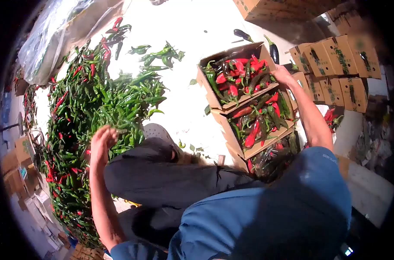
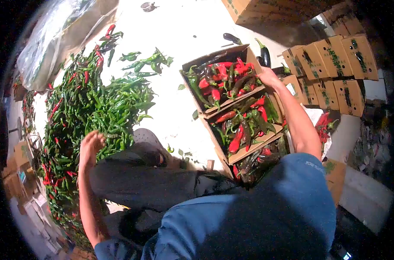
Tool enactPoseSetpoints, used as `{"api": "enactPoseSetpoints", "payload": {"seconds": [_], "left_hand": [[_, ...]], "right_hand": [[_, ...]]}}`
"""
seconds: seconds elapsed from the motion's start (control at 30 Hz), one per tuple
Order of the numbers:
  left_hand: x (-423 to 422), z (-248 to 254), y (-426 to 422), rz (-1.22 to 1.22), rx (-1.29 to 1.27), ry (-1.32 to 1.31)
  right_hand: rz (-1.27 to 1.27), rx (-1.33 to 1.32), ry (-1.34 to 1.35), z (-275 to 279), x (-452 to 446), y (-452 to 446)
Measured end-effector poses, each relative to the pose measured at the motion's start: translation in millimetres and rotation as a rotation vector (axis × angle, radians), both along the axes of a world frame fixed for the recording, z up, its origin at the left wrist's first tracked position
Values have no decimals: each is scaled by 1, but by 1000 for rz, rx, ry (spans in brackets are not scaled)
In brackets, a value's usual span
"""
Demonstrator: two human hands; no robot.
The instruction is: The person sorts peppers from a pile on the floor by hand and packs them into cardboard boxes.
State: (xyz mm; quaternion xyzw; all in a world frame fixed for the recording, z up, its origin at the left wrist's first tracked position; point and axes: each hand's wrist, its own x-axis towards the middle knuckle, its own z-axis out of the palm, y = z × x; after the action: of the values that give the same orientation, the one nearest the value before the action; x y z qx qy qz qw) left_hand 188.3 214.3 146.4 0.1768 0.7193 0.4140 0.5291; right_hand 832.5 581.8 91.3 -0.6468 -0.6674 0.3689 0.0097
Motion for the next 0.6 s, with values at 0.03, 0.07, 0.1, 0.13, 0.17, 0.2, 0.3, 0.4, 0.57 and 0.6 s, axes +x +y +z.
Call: {"api": "enactPoseSetpoints", "payload": {"seconds": [0.03,0.07,0.1,0.13,0.17,0.2,0.3,0.4,0.57,0.6], "left_hand": [[-9,-3,-30,22,-34,-3],[-17,-3,-59,25,-33,28],[-25,-3,-89,30,-32,60],[-29,4,-116,51,-37,121],[-29,8,-146,153,-30,143],[-34,15,-178,201,-26,129],[-30,39,-254,520,25,65],[-27,63,-329,642,100,89],[24,125,-402,620,-81,464],[45,142,-408,545,-94,620]], "right_hand": [[-12,-2,24,-1,0,0],[-23,-4,47,-7,3,0],[-31,-6,72,-13,6,0],[6,23,-5,-18,9,3],[50,51,-81,-22,8,7],[73,105,23,-46,22,15],[157,211,-153,-31,5,6],[282,230,-269,-64,26,37],[289,290,-479,-116,80,119],[175,276,-442,-106,79,126]]}}
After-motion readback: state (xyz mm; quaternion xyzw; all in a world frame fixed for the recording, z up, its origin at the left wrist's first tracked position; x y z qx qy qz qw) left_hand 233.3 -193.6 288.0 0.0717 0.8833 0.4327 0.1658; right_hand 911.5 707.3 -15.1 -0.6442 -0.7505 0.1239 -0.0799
